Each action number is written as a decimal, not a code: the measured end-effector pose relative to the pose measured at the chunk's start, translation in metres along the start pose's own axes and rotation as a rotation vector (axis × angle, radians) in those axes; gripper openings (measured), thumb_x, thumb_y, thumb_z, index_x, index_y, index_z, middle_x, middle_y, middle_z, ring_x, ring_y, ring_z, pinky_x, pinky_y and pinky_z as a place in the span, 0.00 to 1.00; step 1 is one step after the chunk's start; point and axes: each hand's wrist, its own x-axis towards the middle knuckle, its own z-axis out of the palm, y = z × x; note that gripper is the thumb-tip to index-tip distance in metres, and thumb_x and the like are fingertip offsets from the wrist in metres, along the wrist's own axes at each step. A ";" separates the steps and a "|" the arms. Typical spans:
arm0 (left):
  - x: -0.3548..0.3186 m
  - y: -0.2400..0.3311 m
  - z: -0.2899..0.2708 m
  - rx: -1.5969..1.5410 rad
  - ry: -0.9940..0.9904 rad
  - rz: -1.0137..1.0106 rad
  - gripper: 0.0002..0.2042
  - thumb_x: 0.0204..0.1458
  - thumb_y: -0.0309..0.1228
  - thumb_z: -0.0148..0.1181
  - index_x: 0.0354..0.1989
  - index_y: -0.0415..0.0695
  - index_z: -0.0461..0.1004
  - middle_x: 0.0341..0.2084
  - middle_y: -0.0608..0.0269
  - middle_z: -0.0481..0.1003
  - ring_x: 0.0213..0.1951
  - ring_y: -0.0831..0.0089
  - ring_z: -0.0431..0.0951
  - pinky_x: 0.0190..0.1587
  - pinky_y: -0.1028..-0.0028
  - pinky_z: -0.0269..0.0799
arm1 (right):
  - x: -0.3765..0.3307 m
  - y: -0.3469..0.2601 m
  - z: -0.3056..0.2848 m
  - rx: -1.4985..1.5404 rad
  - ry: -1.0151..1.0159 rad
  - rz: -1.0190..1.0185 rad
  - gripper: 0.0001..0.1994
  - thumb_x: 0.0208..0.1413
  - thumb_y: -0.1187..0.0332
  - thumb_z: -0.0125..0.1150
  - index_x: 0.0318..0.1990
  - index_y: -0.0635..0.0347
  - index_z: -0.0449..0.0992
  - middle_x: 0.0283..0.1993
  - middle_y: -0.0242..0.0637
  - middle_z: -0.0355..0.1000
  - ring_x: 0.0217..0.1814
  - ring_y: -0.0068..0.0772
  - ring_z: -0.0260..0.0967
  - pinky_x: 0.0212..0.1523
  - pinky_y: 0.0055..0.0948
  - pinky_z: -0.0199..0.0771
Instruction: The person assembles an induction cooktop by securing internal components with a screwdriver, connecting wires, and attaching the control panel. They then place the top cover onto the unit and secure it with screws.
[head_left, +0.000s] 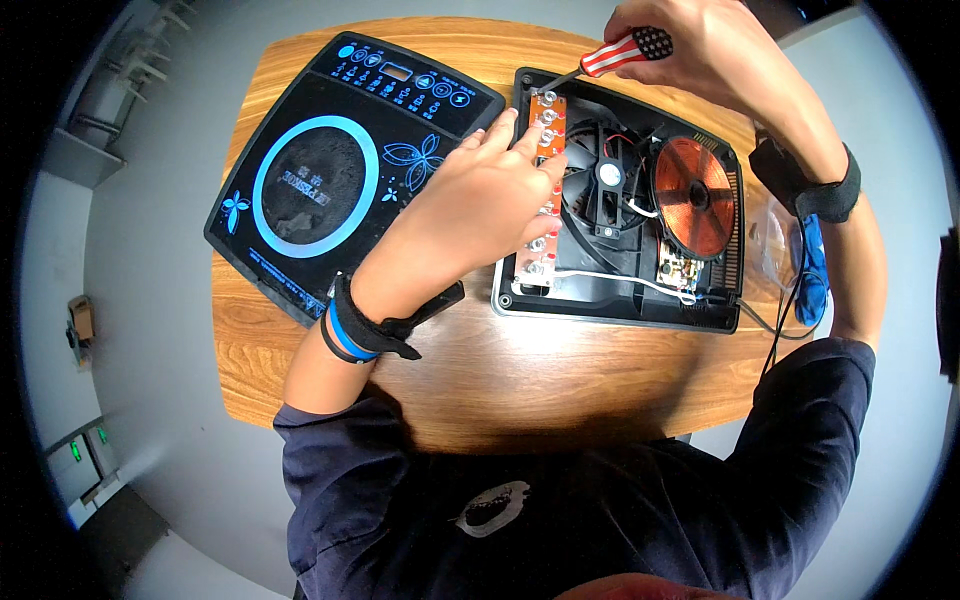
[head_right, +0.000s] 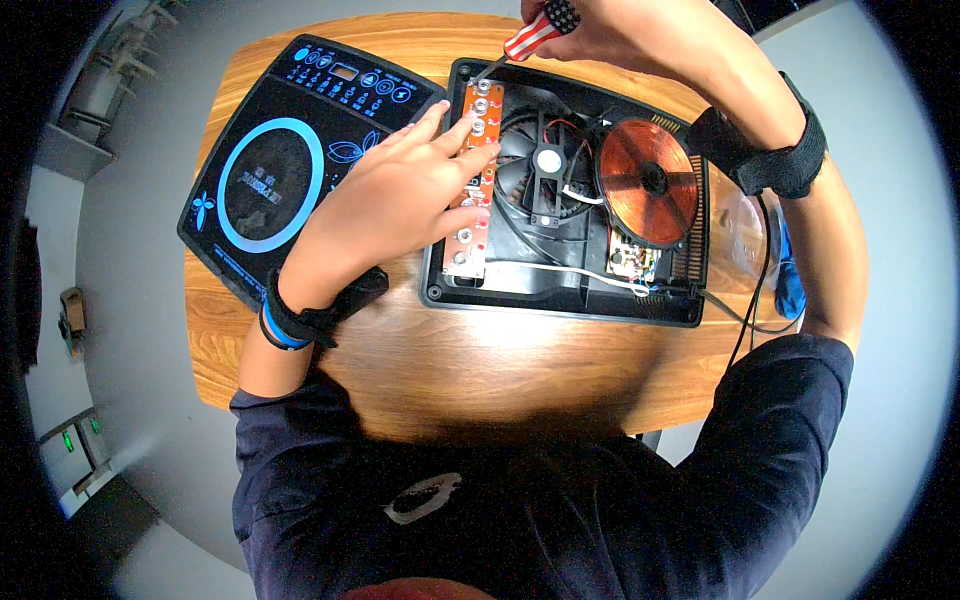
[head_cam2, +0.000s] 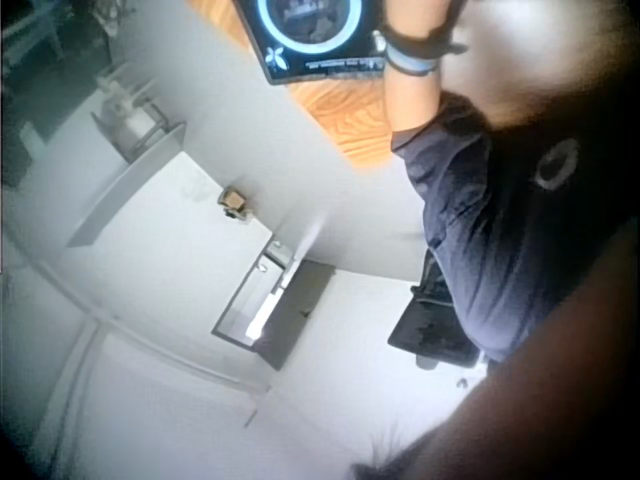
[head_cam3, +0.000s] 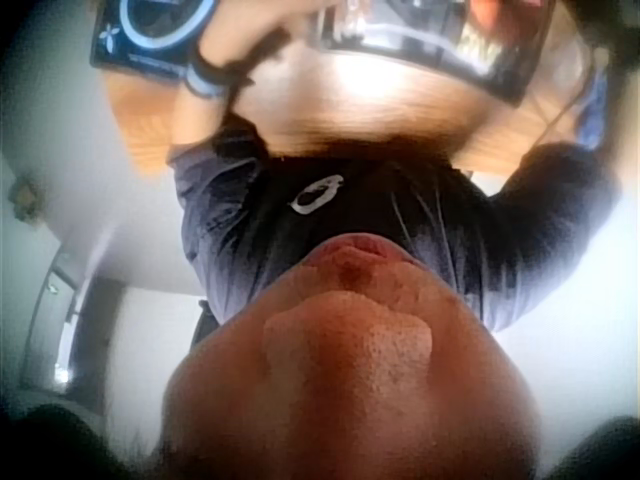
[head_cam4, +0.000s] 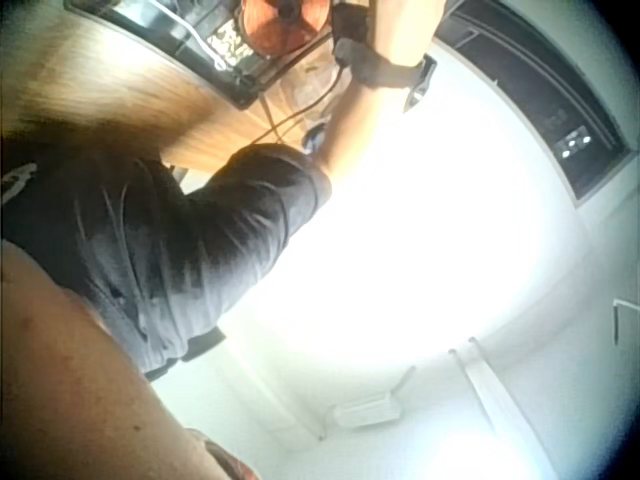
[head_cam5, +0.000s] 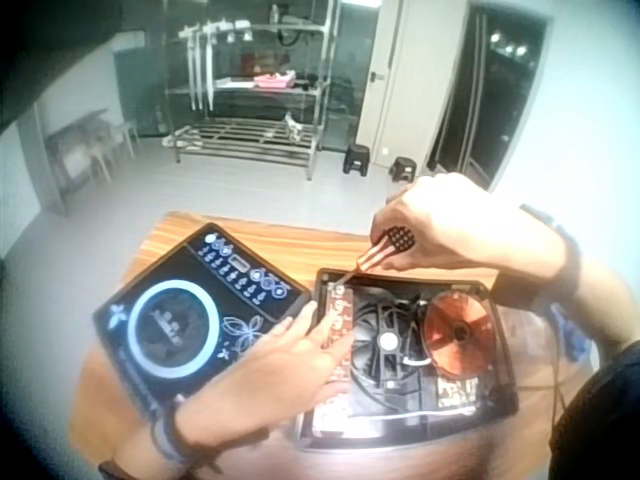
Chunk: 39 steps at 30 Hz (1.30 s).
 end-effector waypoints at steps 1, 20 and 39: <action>0.000 0.000 0.000 0.000 0.000 0.003 0.32 0.59 0.43 0.75 0.70 0.43 0.77 0.75 0.39 0.70 0.75 0.33 0.69 0.75 0.49 0.70 | 0.001 0.000 -0.001 -0.009 -0.004 -0.025 0.16 0.59 0.59 0.81 0.48 0.59 0.89 0.45 0.41 0.87 0.46 0.44 0.88 0.47 0.37 0.90; -0.011 0.013 -0.027 -0.043 -0.121 0.009 0.35 0.58 0.44 0.75 0.70 0.35 0.76 0.66 0.40 0.76 0.70 0.38 0.75 0.70 0.50 0.73 | 0.044 0.019 -0.012 0.049 -0.073 -0.179 0.17 0.76 0.58 0.64 0.55 0.66 0.73 0.54 0.49 0.77 0.49 0.43 0.80 0.46 0.40 0.85; -0.012 0.019 -0.030 -0.094 -0.275 -0.028 0.43 0.58 0.48 0.75 0.74 0.29 0.68 0.71 0.24 0.70 0.70 0.35 0.75 0.70 0.50 0.73 | 0.048 0.016 -0.008 0.106 0.032 -0.245 0.25 0.78 0.47 0.59 0.52 0.66 0.71 0.47 0.45 0.79 0.36 0.39 0.79 0.38 0.40 0.83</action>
